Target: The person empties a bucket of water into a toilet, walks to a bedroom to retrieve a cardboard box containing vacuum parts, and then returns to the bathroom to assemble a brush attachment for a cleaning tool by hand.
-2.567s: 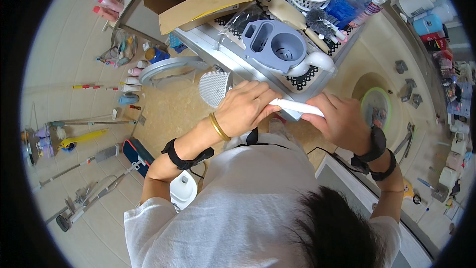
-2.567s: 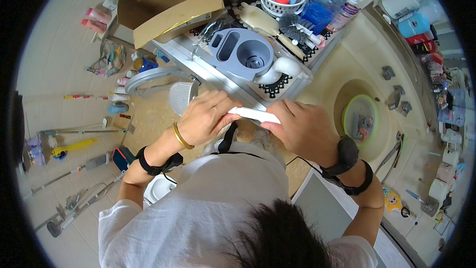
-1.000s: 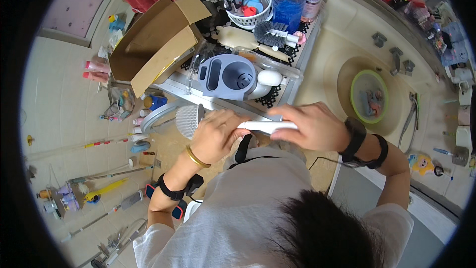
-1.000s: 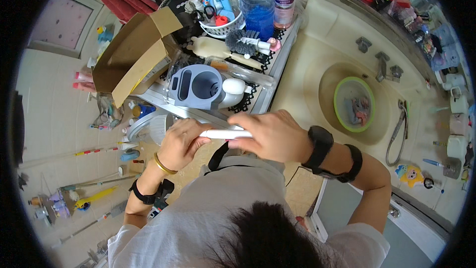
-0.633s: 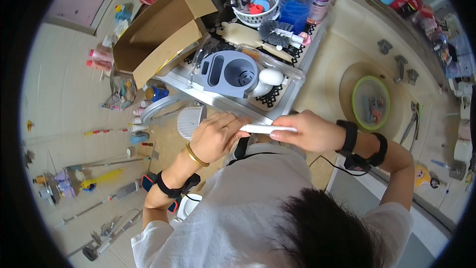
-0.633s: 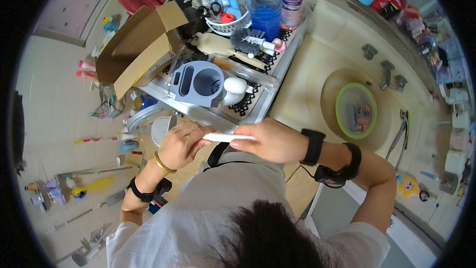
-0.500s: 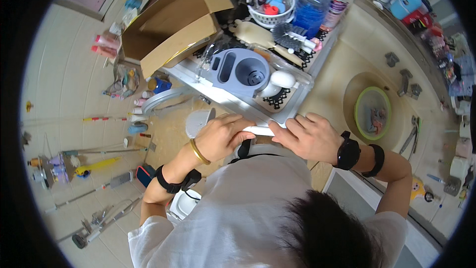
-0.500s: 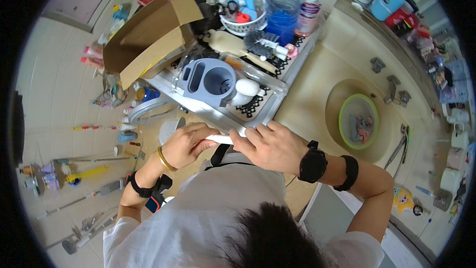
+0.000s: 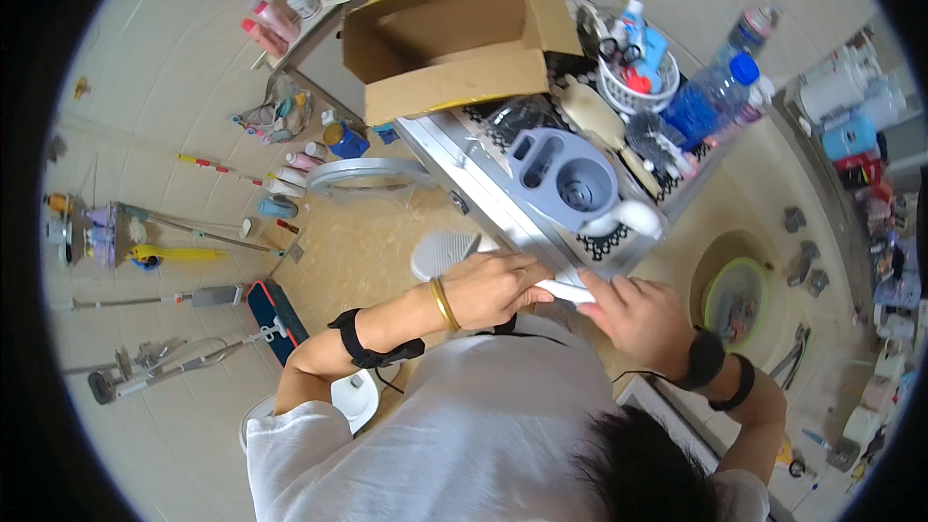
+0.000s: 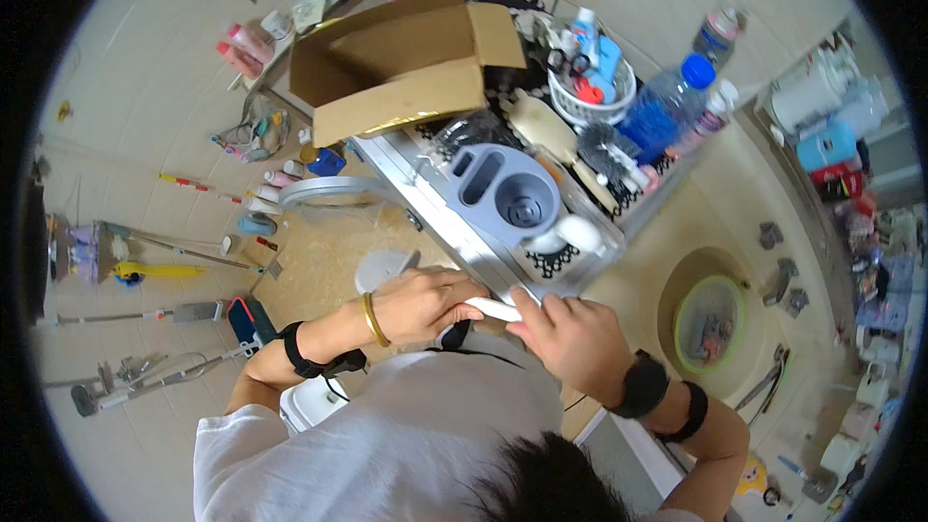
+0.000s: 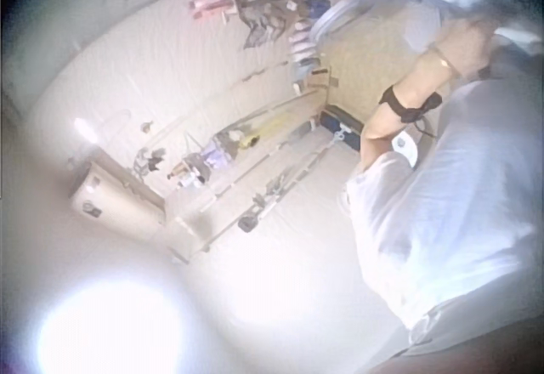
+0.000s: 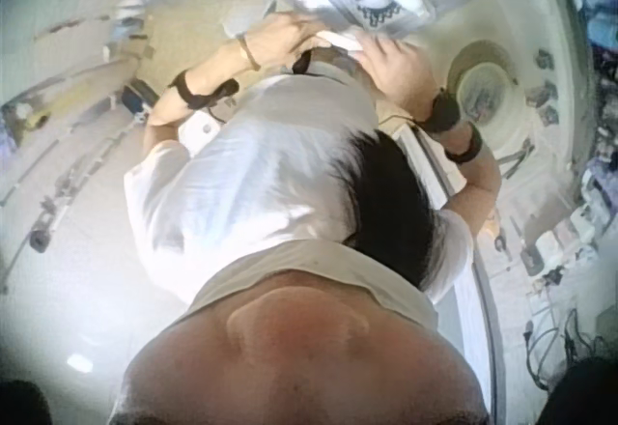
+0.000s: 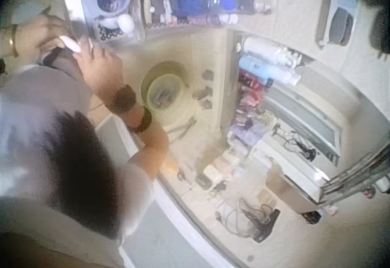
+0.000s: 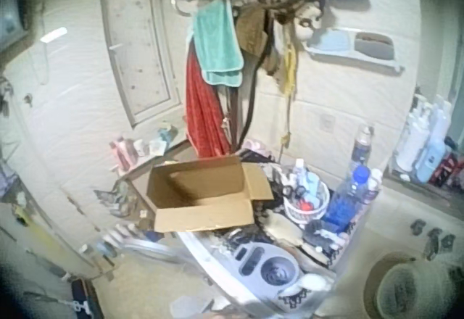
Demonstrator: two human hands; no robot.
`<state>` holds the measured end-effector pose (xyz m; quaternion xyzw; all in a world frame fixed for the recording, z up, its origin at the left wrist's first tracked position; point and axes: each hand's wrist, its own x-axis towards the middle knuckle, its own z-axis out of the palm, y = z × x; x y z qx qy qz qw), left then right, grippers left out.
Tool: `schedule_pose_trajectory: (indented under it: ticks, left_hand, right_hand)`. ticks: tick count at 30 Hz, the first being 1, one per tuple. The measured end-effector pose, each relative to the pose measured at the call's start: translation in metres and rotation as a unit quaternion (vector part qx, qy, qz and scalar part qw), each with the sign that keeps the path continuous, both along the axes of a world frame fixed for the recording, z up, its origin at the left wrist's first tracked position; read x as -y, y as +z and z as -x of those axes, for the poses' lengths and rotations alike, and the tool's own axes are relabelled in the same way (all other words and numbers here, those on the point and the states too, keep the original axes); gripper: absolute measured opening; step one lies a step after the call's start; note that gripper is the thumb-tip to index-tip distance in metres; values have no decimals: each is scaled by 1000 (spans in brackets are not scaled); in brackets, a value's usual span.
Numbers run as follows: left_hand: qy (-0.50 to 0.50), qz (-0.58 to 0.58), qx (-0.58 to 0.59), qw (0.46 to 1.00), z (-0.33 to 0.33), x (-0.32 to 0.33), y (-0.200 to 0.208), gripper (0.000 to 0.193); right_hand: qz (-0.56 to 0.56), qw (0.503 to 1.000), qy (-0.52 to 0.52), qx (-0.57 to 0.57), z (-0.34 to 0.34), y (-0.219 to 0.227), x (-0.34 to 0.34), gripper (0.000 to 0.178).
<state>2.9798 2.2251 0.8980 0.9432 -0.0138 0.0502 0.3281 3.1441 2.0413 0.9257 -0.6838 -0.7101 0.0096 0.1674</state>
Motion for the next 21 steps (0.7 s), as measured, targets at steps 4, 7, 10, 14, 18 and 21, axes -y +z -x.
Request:
schedule_pose_trajectory:
  ticks: [4, 7, 10, 14, 18, 21]
  left_hand:
    - [1, 56, -38, 998, 14, -18, -9, 27]
    - [27, 1, 29, 999, 27, -27, -25, 28]
    - [27, 14, 45, 999, 37, -42, -41, 26]
    - [-35, -12, 21, 999, 45, -71, -53, 29]
    - [-46, 36, 28, 998, 48, -94, -82, 27]
    - [-48, 63, 19, 997, 49, -116, -96, 26]
  right_hand:
    - [-15, 991, 39, 130, 15, -7, -22, 32]
    - [37, 996, 31, 76, 26, -7, -41, 28]
    - [138, 990, -10, -24, 38, -12, -62, 22]
    - [294, 906, -84, -294, 42, -30, -88, 18]
    - [305, 903, -62, -296, 47, -52, -97, 21]
    - [284, 925, -56, -246, 49, -53, -113, 30]
